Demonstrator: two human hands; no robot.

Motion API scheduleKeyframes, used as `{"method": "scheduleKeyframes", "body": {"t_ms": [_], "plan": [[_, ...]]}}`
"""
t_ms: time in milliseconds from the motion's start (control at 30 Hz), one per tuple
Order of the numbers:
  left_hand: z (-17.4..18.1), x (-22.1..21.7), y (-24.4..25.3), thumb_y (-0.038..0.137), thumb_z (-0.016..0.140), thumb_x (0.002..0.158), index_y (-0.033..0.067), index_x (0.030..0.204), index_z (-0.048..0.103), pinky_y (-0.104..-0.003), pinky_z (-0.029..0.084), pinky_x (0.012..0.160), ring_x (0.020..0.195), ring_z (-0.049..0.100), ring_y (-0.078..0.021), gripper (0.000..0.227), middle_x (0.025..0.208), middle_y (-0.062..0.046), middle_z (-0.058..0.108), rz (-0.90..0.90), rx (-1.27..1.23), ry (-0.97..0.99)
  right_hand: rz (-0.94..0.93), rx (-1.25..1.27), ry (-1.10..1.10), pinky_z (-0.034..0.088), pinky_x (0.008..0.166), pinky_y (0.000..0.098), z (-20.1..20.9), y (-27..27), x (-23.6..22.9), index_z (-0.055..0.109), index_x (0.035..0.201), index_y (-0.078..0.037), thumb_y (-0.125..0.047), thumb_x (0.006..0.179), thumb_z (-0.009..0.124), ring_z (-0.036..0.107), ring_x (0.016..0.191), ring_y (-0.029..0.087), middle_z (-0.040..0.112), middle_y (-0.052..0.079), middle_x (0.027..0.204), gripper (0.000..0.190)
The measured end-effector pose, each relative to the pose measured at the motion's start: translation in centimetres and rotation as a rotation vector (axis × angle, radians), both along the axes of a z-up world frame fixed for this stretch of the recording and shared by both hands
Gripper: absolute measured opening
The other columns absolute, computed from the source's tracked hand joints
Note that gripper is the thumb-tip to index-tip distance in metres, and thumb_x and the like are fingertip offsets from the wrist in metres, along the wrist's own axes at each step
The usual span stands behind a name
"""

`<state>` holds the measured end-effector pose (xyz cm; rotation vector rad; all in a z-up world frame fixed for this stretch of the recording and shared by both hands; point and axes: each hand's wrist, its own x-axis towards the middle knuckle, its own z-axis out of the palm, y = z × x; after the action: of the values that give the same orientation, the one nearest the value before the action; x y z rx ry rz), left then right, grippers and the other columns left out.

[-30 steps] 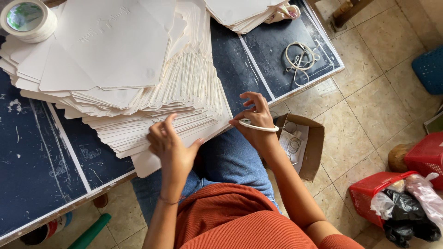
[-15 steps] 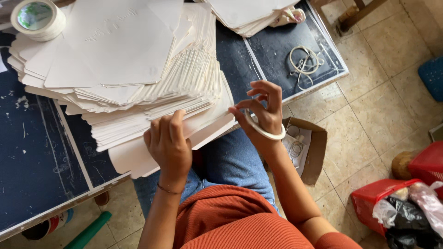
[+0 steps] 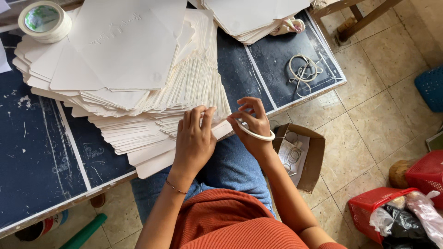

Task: The person stacks and aligns a large pile of white paper sheets on their lap, then lifts the stack to align the edges and places it on the table. They then pick up a rubber band and handle a stack of folded paper boxes.

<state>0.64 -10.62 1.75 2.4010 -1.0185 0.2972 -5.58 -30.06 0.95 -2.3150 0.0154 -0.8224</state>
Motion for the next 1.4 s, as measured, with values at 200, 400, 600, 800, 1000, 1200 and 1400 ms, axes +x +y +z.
{"method": "scheduleKeyframes", "body": {"t_ms": [200,400,600,800,1000,1200,1400], "plan": [[-1.6,1.4,2.0,0.0,0.063,0.098,0.0112,0.119,0.067,-0.041,0.048,0.07,0.091,0.06,-0.0285,0.024,0.104,-0.004,0.057,0.285,0.004,-0.229,0.076,0.103,-0.119,0.062,0.083,0.0445,2.3,0.7,2.1,0.079,0.098,-0.006,-0.006,0.099,0.081,0.079,0.09,0.035,0.069,0.016,0.118,0.002],[-1.2,4.9,4.1,0.003,0.054,0.096,0.0192,0.081,0.051,-0.041,0.043,0.072,0.079,0.057,-0.0282,0.022,0.082,-0.002,0.049,0.343,-0.113,-0.549,0.11,0.08,-0.136,0.061,0.087,0.0408,4.6,1.3,2.9,0.078,0.101,-0.01,-0.01,0.101,0.079,0.08,0.096,0.035,0.078,0.012,0.118,0.001],[-3.7,5.6,4.9,0.002,0.069,0.097,0.0162,0.09,0.053,-0.037,0.049,0.069,0.085,0.061,-0.0237,0.022,0.09,0.0,0.053,0.257,0.05,-0.332,0.165,0.213,0.023,0.061,0.076,0.0412,-0.5,0.4,3.7,0.071,0.098,-0.01,-0.012,0.101,0.077,0.078,0.081,0.035,0.079,0.011,0.115,0.007],[0.0,6.1,4.6,0.014,0.073,0.105,0.0159,0.1,0.059,-0.04,0.047,0.071,0.089,0.06,-0.0259,0.015,0.1,-0.001,0.055,0.273,0.013,-0.342,0.307,0.744,0.11,0.066,0.093,0.0445,1.5,1.4,5.3,0.064,0.102,0.0,-0.023,0.109,0.069,0.077,0.099,0.026,0.056,0.019,0.154,0.025],[0.3,-1.0,0.1,0.017,0.067,0.108,0.0054,0.126,0.07,-0.042,0.059,0.095,0.114,0.072,-0.0326,0.022,0.121,-0.015,0.069,-0.045,-0.145,-0.274,0.394,0.71,0.129,0.067,0.089,0.0467,5.7,1.6,7.5,0.065,0.096,0.004,-0.026,0.108,0.069,0.077,0.102,0.029,0.056,0.021,0.154,0.033],[-6.1,1.4,-0.4,0.063,0.055,0.106,0.0028,0.158,0.056,-0.062,0.037,0.123,0.147,0.053,-0.0473,0.079,0.158,-0.024,0.057,0.138,0.076,-0.164,0.37,0.755,0.114,0.066,0.095,0.0463,7.4,2.2,8.2,0.069,0.097,0.004,-0.025,0.106,0.072,0.077,0.109,0.028,0.057,0.02,0.151,0.031],[-5.6,-0.4,-0.7,0.071,0.05,0.104,0.0012,0.158,0.056,-0.06,0.034,0.125,0.151,0.049,-0.0483,0.089,0.162,-0.024,0.055,0.155,0.076,-0.098,0.281,0.78,0.077,0.066,0.094,0.0457,6.0,2.4,8.0,0.07,0.096,0.003,-0.031,0.105,0.073,0.072,0.116,0.027,0.06,0.02,0.151,0.035]]}}
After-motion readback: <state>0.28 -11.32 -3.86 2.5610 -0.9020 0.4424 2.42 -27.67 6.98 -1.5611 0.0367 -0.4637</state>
